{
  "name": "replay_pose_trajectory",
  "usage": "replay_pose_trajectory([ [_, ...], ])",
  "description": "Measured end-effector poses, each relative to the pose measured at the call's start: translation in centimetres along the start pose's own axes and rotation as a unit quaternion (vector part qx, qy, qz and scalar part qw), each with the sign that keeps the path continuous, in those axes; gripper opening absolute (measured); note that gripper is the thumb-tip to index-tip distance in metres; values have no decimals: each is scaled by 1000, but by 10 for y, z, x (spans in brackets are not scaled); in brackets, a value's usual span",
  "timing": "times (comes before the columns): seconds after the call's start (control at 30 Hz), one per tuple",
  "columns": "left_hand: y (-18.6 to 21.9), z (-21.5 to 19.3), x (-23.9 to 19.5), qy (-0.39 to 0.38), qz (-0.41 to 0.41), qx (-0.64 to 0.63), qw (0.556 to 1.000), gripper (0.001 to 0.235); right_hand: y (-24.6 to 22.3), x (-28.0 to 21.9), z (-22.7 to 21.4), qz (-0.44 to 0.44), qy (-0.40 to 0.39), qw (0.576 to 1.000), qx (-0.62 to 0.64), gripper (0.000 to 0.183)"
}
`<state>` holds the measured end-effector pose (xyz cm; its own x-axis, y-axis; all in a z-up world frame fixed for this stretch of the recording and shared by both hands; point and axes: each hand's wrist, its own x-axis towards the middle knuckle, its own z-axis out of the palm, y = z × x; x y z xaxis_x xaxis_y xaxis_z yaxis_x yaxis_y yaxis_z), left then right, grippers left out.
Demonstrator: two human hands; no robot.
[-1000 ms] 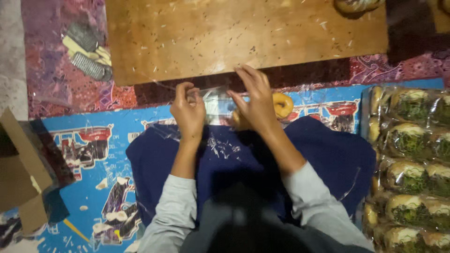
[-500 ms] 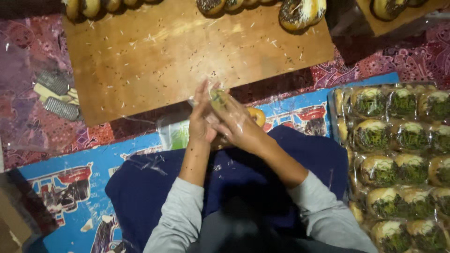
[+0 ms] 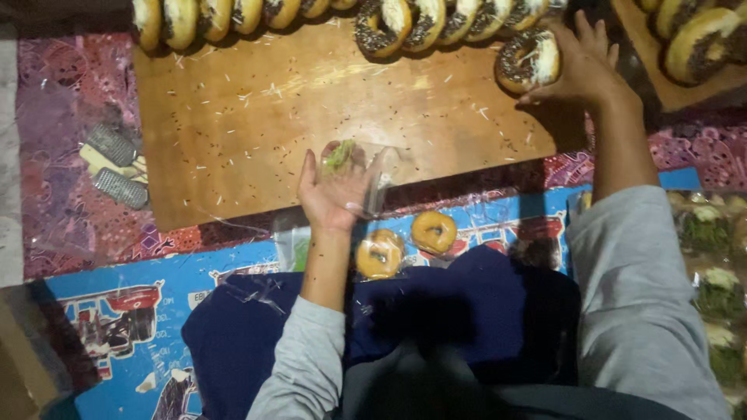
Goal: The person picks up pastries from a wooden board and places them into clear plastic bags. They seal each bag and set it aside on a blue cloth, repeating the process for multiple items.
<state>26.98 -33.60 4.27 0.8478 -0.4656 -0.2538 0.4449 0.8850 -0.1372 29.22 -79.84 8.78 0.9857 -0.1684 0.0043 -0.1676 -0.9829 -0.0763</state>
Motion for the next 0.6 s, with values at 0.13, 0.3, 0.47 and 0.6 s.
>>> replay_pose_trajectory([
  [0.13, 6, -18, 12, -21, 13, -65, 998, 40, -46, -27, -6, -18, 50, 992, 111, 110],
  [0.3, 12, -32, 24, -17, 92, -128, 987, 40, -164, -131, -21, -73, -1, 764, 641, 112],
  [0.47, -8, -26, 1, -155, 121, -36, 980, 33, -289, -181, -15, -85, 128, 903, 402, 90],
  [0.6, -3, -15, -25, -156, 151, 3, 976, 73, -328, -190, -18, -91, 91, 886, 446, 95],
])
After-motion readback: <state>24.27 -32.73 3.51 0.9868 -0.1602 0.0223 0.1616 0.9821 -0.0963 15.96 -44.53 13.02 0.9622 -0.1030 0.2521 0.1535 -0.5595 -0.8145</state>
